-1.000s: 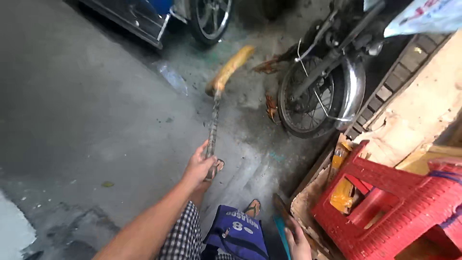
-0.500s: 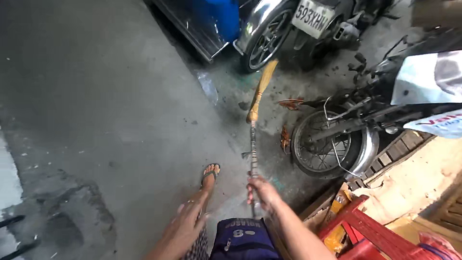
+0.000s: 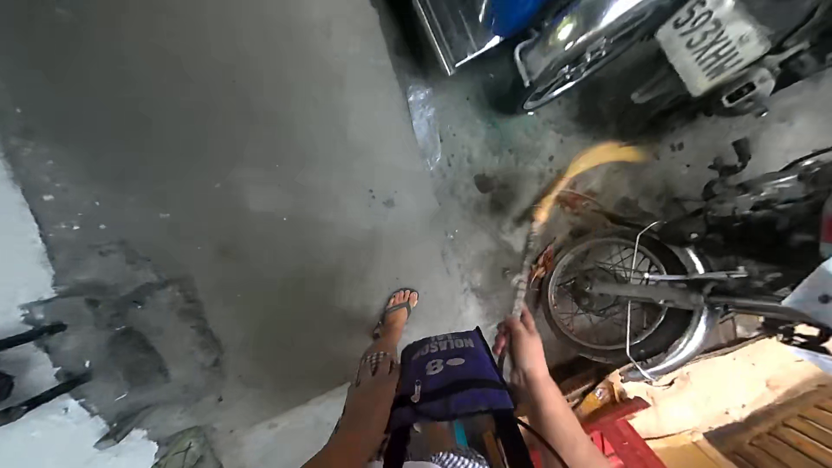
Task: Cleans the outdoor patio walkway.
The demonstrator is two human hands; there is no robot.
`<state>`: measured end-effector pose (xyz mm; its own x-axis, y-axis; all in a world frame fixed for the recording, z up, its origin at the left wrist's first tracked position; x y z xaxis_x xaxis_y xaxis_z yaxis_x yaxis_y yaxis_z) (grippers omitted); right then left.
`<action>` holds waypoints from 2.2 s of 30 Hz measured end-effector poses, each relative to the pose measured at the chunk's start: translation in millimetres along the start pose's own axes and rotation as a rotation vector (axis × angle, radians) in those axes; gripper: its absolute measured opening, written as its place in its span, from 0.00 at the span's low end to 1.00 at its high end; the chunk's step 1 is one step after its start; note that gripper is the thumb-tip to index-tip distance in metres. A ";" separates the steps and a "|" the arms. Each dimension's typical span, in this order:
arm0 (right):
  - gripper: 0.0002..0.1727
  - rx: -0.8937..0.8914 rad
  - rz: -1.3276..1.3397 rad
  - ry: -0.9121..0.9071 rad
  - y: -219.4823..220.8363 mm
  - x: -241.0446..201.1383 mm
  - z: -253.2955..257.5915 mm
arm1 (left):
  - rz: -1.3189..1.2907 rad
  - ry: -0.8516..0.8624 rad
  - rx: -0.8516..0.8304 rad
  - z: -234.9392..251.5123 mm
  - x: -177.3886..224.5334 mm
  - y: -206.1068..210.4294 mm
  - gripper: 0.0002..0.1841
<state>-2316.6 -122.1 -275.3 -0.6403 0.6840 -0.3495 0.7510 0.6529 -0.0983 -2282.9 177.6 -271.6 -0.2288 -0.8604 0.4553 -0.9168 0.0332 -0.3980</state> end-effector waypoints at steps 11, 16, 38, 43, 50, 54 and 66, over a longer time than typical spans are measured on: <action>0.31 0.134 -0.743 0.196 4.4 -73.2 17.8 | -0.211 -0.115 -0.023 38.0 -2.9 -40.8 0.24; 0.32 -0.185 -0.541 0.018 42.2 -127.9 -17.9 | -0.238 -0.226 0.084 49.8 20.1 -69.5 0.27; 0.27 -0.398 0.013 0.235 -128.5 -213.9 111.3 | 0.091 -0.232 0.433 107.9 144.9 -121.7 0.26; 0.24 -0.095 -0.235 0.290 -182.2 -261.7 216.4 | 0.111 -0.223 0.362 142.6 131.3 -114.6 0.24; 0.27 0.581 -0.185 -0.131 -292.3 -333.1 323.7 | 0.054 -0.114 0.351 136.6 117.3 -134.5 0.25; 0.31 0.504 -0.014 -0.277 -241.5 -319.4 287.8 | 0.027 -0.099 0.375 133.6 114.5 -144.0 0.25; 0.31 0.217 -0.531 0.393 -224.9 -52.7 158.5 | 0.089 -0.078 0.385 158.2 103.0 -180.1 0.26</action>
<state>-2426.3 -356.6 -382.4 -0.9099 0.3841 0.1565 0.3093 0.8798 -0.3611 -2089.6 2.6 -279.1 -0.2631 -0.8991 0.3498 -0.7012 -0.0708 -0.7094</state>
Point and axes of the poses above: each hand's wrist, its own z-axis towards the middle knuckle, its own y-axis out of the palm, x = y × z, the point moved 7 cm from there along z, towards the middle knuckle, and after that the axes turned 10 degrees about y, right-handed, at the moved point
